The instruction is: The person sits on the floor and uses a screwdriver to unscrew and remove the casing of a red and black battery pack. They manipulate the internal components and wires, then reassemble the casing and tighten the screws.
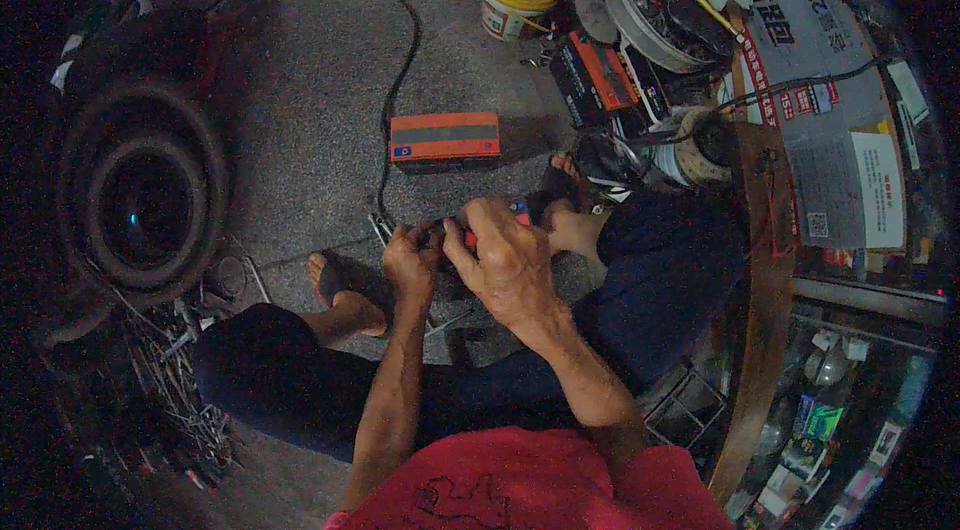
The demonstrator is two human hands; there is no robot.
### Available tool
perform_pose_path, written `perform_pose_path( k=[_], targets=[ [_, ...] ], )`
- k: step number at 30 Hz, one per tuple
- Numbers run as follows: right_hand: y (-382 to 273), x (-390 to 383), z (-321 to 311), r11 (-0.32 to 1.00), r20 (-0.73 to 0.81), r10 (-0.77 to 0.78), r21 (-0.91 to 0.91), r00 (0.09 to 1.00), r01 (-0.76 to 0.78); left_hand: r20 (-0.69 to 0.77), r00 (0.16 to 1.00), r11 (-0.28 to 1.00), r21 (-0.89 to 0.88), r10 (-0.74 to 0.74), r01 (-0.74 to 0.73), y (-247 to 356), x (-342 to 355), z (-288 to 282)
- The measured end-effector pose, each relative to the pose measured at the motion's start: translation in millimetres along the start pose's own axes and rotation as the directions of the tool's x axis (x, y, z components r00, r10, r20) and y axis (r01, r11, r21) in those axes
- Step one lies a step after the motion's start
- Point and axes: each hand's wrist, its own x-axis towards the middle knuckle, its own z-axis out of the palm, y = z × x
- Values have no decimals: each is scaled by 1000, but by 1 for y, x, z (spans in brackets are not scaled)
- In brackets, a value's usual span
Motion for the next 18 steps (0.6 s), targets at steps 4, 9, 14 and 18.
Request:
perform_pose_path(
  k=[4,9,14,18],
  targets=[
    [-2,2,0,1000,24,-23,6,999,23,-10,1000,998,63,9,-8,-1,1,2],
    [-8,11,-2,998,95,-17,-56,995,22,-15,1000,997,70,27,-26,-7,0,5],
    [-15,22,-8,997,264,-32,-66,964,51,-69,997,998,-58,19,-23,-9,-1,5],
    [-17,41,-12,985,393,-116,-69,912,155,-19,999,994,-103,-36,34,-3,0,1]
  ],
)
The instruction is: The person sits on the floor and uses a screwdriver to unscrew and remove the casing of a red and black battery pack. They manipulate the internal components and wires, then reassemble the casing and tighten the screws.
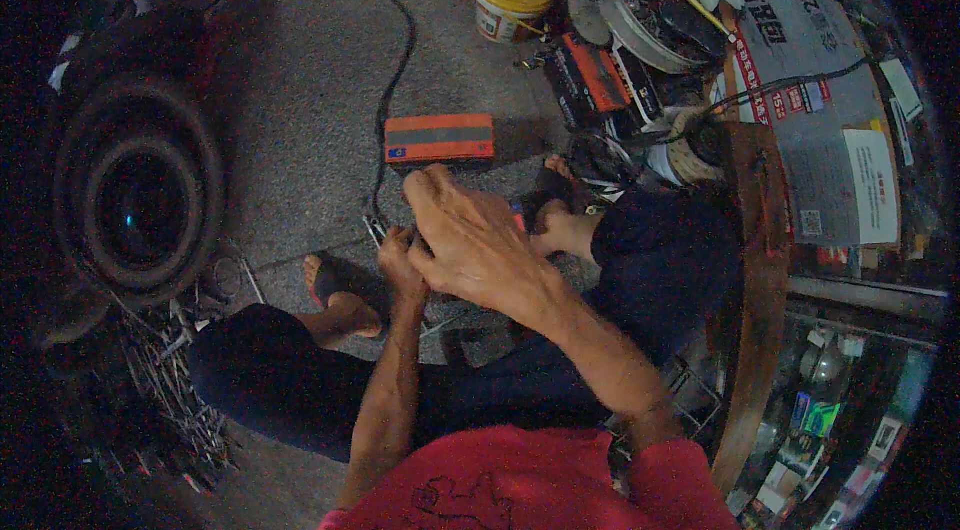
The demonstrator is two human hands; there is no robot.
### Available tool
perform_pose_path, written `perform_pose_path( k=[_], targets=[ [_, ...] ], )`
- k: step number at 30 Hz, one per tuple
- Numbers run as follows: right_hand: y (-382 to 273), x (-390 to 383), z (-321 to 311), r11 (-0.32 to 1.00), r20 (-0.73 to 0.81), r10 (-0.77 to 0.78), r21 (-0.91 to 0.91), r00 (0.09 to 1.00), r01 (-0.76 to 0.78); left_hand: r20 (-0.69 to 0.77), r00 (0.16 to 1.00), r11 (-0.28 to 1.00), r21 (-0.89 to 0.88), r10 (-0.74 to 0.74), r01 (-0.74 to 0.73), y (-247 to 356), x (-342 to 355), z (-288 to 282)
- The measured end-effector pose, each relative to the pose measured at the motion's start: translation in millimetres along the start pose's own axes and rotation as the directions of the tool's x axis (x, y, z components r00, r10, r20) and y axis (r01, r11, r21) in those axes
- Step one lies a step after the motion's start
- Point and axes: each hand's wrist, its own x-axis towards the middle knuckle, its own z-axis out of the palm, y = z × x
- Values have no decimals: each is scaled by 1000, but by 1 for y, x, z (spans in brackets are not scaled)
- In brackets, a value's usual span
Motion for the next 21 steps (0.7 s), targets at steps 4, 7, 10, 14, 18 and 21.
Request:
perform_pose_path(
  k=[4,7,10,14,18,21],
  targets=[
    [-1,10,-3,984,114,-67,-158,991,85,-80,997,991,-133,6,-17,-19,-3,12],
    [0,15,-2,959,217,29,-281,976,34,-108,989,968,-241,-98,69,-24,-9,13],
    [-1,15,-6,958,215,79,-287,973,-14,139,847,831,-167,-512,530,-22,-12,5],
    [-1,12,0,982,1,-101,-158,995,99,149,727,714,-137,-671,687,-43,-16,12],
    [3,8,-1,974,42,-27,-222,999,36,145,776,731,-265,-614,629,-8,-14,-3],
    [-1,14,-4,958,199,144,-274,969,-86,215,777,676,-393,-591,623,-6,-14,-6]
  ],
)
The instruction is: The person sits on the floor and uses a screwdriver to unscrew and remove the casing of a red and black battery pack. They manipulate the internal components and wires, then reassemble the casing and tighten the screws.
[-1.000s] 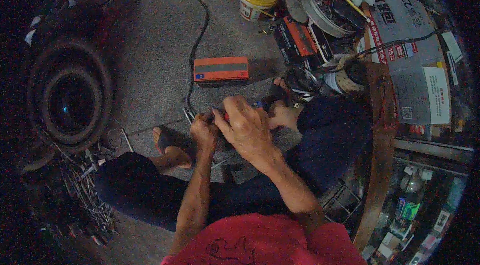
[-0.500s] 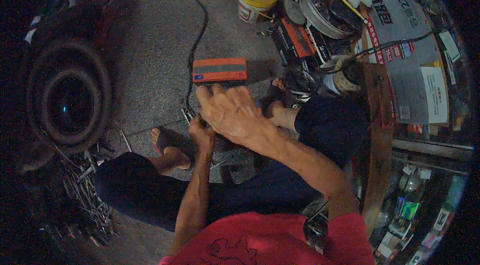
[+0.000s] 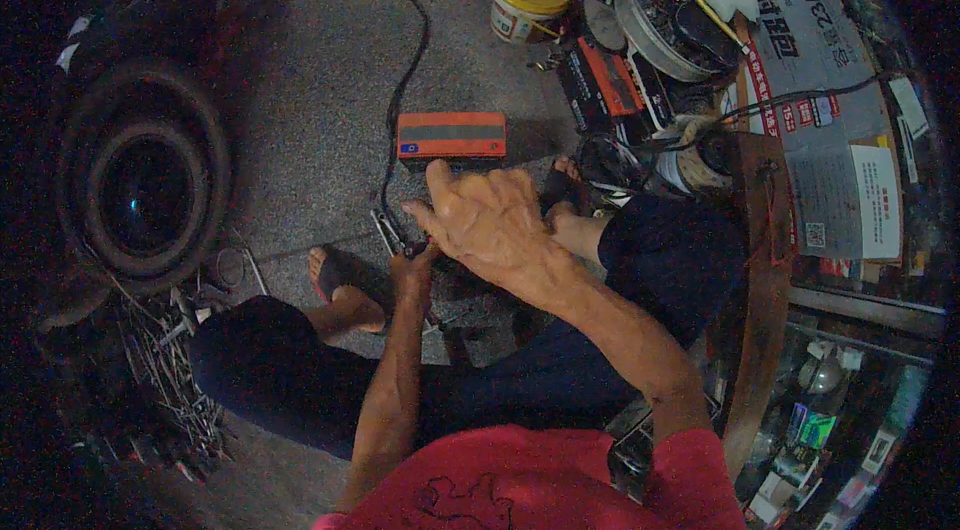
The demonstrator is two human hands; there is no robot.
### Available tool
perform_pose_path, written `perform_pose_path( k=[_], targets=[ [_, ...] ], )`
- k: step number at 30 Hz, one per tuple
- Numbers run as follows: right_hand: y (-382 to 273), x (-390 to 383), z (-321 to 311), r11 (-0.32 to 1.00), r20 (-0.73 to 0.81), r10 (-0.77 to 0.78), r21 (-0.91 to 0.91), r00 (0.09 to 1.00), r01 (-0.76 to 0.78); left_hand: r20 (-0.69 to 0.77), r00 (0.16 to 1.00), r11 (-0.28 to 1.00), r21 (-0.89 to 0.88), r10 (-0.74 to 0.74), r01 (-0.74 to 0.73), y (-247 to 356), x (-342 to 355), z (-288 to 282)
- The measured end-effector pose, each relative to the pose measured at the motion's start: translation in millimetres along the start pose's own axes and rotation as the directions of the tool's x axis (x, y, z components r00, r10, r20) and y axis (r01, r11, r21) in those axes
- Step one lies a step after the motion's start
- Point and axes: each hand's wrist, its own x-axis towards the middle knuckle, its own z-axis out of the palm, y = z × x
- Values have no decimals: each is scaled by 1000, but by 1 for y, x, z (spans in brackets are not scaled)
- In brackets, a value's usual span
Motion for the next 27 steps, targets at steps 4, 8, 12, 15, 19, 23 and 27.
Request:
perform_pose_path(
  k=[4,8,12,15,19,23,27],
  targets=[
    [3,-5,-2,991,-224,-116,37,968,127,-20,999,995,83,-49,51,12,-5,0],
    [2,-4,1,982,-252,-105,125,962,140,-15,1000,999,38,0,1,-4,6,2],
    [1,-2,4,997,-51,-21,77,998,25,-13,999,999,-28,31,-31,-18,14,3],
    [1,-3,1,991,-149,-97,75,984,109,0,1000,996,84,-13,13,1,6,1],
    [2,-3,10,971,-338,-182,85,923,223,-32,999,984,174,-42,47,13,0,0],
    [-2,-2,5,999,-31,-32,-5,999,31,-54,998,997,69,25,-21,1,4,1],
    [-1,-3,-2,998,-99,-56,32,994,59,-5,1000,997,78,9,-9,1,5,-1]
  ],
)
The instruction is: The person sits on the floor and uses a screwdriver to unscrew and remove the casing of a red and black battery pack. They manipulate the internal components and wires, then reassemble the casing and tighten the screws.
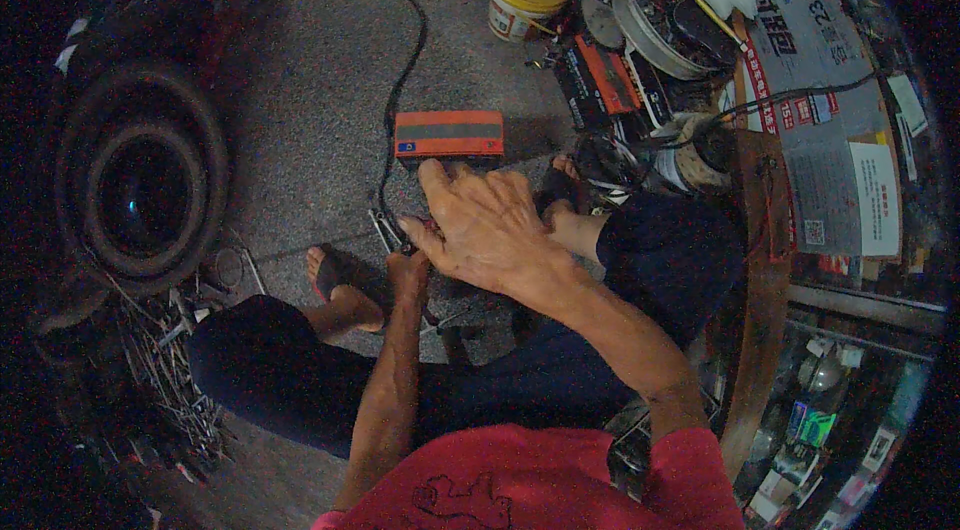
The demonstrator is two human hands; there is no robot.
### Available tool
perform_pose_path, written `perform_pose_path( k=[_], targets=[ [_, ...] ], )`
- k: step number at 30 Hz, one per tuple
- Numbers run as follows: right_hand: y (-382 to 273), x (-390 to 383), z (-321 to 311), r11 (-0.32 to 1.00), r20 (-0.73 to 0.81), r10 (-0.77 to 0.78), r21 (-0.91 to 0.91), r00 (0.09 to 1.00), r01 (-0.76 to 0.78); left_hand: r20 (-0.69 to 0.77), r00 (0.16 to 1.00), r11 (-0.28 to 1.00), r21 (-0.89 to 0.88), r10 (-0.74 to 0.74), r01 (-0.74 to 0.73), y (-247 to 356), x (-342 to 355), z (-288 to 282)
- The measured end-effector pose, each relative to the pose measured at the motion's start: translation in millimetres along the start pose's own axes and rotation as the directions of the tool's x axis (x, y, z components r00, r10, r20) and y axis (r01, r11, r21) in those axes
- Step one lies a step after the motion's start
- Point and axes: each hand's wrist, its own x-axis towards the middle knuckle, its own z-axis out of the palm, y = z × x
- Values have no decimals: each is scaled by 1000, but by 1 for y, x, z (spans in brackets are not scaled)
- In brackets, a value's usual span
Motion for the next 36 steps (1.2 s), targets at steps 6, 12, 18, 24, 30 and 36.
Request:
perform_pose_path(
  k=[6,12,18,24,30,36],
  targets=[
    [3,0,8,992,-116,-69,99,991,81,1,999,999,32,43,-43,-5,4,2],
    [1,0,3,1000,-29,7,9,1000,-7,2,999,999,10,44,-44,7,-5,-1],
    [3,-2,3,996,-77,-13,86,997,19,-2,998,994,93,59,-59,12,-6,-3],
    [3,-2,3,999,-57,6,-54,998,-9,-19,1000,994,108,0,2,4,1,-1],
    [5,-2,9,994,-78,25,109,997,-17,-23,1000,988,152,-1,4,12,-2,-2],
    [0,-2,-1,998,-29,59,-11,998,-59,14,999,999,-26,43,-43,15,-9,-3]
  ],
)
